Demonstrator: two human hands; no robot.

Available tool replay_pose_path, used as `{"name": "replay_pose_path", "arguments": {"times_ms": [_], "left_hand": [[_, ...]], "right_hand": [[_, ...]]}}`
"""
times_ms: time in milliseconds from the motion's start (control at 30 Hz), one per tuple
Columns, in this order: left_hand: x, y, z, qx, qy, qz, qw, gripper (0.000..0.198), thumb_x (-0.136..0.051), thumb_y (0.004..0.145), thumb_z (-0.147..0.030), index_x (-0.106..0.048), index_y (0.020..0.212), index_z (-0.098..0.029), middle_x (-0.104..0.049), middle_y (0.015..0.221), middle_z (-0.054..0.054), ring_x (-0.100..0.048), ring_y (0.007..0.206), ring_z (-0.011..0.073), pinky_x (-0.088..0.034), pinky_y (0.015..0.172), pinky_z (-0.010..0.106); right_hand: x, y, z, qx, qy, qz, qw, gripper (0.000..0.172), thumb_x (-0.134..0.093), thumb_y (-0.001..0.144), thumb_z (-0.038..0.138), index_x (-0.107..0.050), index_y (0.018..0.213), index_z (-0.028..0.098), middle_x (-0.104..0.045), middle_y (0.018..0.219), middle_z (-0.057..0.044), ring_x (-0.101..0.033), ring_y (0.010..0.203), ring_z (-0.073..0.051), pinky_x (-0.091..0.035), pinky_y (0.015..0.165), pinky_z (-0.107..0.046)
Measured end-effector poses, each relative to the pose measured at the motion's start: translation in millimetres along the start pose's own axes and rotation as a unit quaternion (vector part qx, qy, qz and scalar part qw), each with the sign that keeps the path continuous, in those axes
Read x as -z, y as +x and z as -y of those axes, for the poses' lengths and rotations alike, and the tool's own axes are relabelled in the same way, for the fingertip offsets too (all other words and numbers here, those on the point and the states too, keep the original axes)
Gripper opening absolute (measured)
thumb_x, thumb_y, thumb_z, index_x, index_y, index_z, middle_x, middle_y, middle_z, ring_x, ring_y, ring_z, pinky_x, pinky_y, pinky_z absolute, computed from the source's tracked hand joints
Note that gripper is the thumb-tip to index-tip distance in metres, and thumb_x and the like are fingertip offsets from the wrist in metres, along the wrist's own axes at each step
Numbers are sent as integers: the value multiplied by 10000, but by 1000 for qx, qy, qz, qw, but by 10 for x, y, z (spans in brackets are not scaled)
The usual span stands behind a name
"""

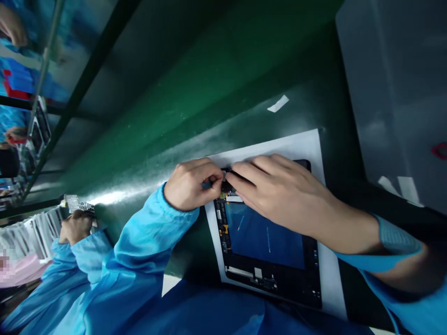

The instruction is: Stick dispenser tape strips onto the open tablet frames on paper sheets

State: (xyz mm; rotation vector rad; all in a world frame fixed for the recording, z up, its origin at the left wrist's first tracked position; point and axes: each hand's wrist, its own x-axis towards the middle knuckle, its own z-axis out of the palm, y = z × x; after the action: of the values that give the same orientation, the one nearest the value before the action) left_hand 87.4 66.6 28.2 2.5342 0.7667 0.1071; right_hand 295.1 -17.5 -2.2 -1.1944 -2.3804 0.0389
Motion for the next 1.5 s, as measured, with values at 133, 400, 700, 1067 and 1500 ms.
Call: {"name": "replay_pose_path", "arguments": {"times_ms": [133,400,700,1067,1500], "left_hand": [[-73,-25,-11,-30,64,-28,997,224,-469,948,-180,-662,839,-146,-671,726,32,-622,617,136,-506,594,252],[-175,-68,-20,-51,167,-41,984,251,-424,998,-176,-634,862,-157,-676,742,52,-667,648,176,-524,590,288],[-291,-79,-21,-28,208,-120,970,229,-440,989,-176,-608,834,-172,-632,631,4,-635,564,137,-449,519,236],[-277,-143,54,27,38,-124,991,170,-511,899,-209,-640,1001,-168,-663,670,-6,-655,590,142,-532,595,237],[-159,-172,31,16,10,-58,998,177,-561,977,-208,-733,949,-178,-710,832,31,-683,730,137,-562,693,239]], "right_hand": [[18,-17,22,14,-10,6,1000,262,-567,950,211,-667,1175,121,-702,1108,-95,-577,938,-238,-429,800,-363],[10,18,58,20,-52,25,998,247,-495,980,250,-701,1085,165,-702,1128,-86,-571,933,-235,-400,768,-371],[-13,-40,70,13,-57,54,997,264,-534,950,238,-694,1143,153,-671,1211,-89,-544,995,-257,-393,817,-383],[-46,7,94,-16,-33,50,998,269,-588,927,243,-698,1158,159,-663,1189,-92,-536,995,-236,-383,805,-378],[24,95,122,-6,-34,34,999,224,-596,910,204,-709,1099,166,-682,1122,-81,-535,925,-204,-402,777,-341]]}}
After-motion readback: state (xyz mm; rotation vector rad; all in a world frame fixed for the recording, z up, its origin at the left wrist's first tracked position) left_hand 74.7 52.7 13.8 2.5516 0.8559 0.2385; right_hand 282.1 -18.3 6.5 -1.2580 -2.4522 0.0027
